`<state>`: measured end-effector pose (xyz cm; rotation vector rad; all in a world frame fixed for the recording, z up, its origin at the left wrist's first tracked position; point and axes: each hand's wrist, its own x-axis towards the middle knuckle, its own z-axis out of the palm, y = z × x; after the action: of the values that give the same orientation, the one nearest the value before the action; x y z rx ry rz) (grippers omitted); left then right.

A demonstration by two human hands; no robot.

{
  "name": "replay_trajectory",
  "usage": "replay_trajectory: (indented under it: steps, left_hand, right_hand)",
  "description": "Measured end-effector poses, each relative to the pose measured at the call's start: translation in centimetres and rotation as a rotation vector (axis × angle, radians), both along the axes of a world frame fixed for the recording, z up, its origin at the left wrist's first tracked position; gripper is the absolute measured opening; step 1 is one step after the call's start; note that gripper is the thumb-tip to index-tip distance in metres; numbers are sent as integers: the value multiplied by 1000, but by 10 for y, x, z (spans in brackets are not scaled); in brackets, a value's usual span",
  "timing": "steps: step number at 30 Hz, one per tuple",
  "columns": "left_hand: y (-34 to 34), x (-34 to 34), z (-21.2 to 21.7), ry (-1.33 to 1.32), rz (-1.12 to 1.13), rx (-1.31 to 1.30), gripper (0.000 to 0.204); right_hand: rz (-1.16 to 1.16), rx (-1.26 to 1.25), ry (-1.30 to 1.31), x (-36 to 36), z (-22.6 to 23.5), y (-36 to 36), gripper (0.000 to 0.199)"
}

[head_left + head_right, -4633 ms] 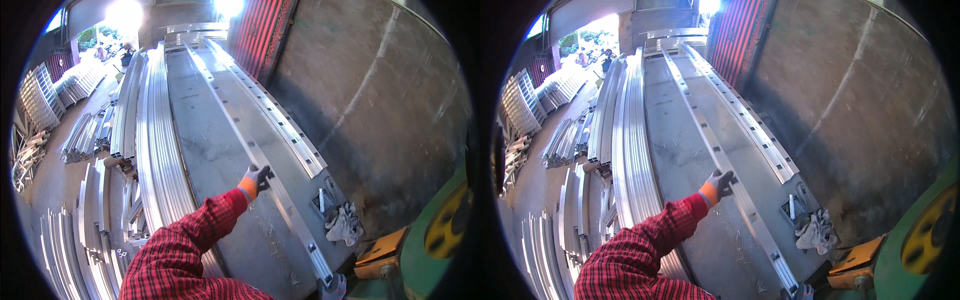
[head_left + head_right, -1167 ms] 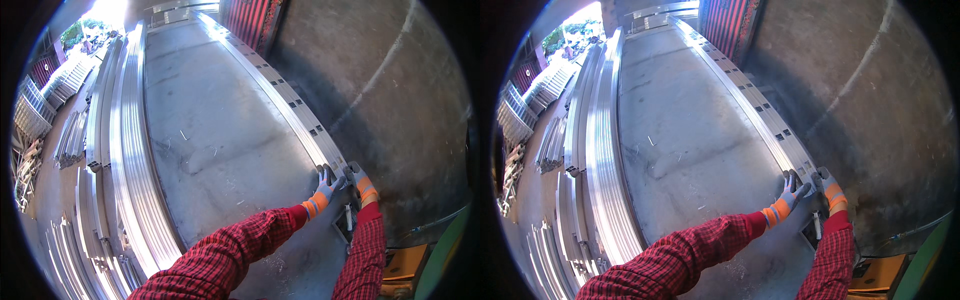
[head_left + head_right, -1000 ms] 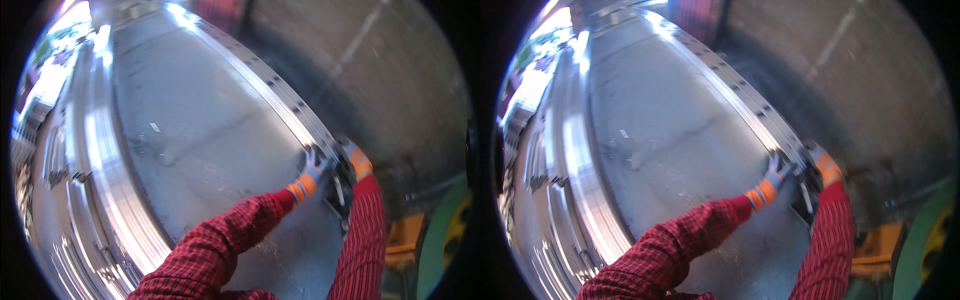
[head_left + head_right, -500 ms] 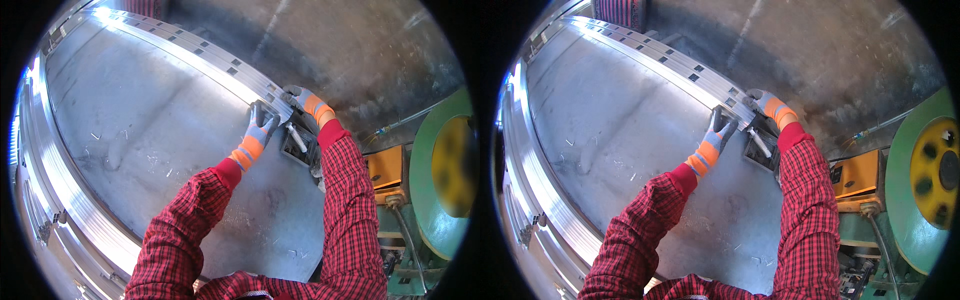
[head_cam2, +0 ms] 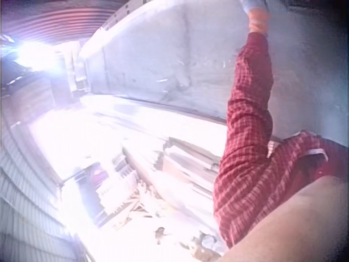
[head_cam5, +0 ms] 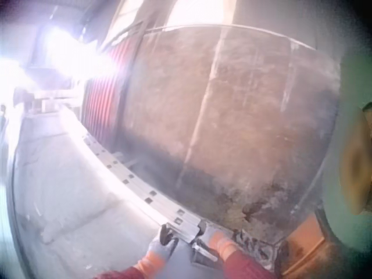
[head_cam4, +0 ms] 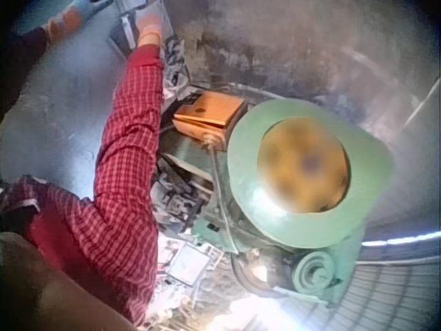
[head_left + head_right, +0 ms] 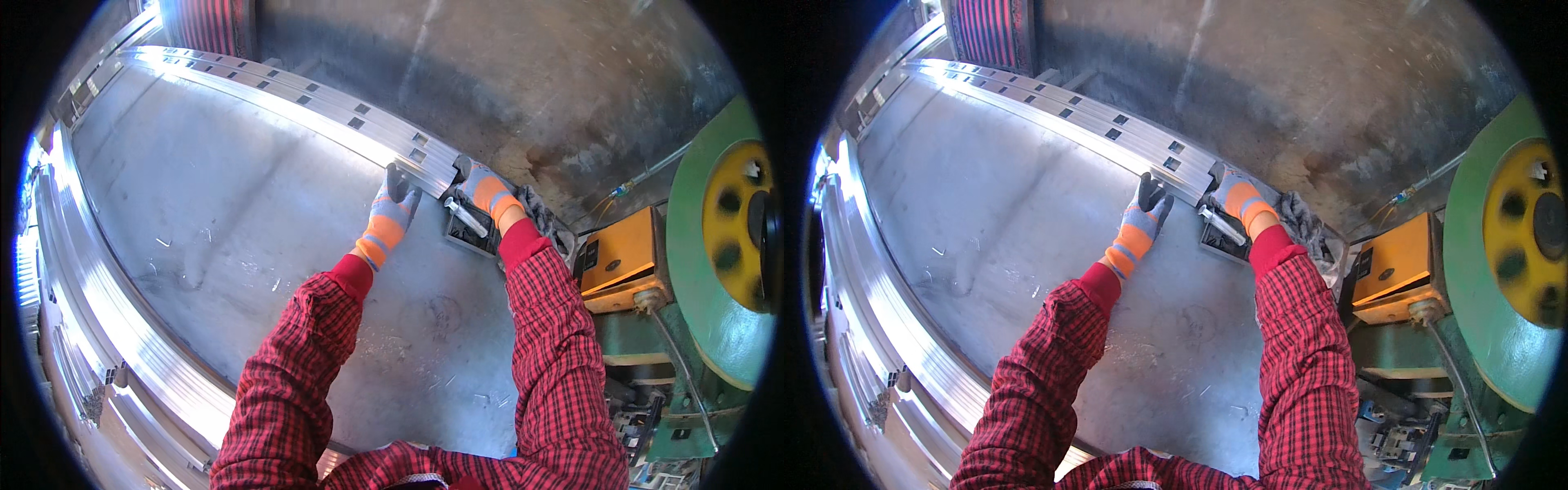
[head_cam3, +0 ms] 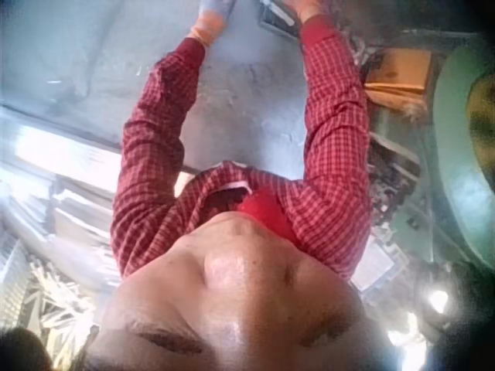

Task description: The person picks up long metal profiles, places them into a cutting machine, and operates the machine to cut the profiles. The person then removes the cut pieces and stacks them. The person also uses a hose to spray the area.

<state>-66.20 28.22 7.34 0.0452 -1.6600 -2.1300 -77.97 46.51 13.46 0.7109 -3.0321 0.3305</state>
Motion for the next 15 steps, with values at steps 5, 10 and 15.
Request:
replay_trajectory:
  steps: [5,10,15]
  left_hand:
    - [-16,-5,-13,-109,-146,119,70]
    - [-17,1,-6,-208,-151,-84,69]
    - [7,-2,-6,15,-248,155,67]
  right_hand:
    - [-102,10,-44,16,8,-23,54]
    - [-150,-32,-70,40,33,-33,58]
    - [-185,-272,84,37,20,13,43]
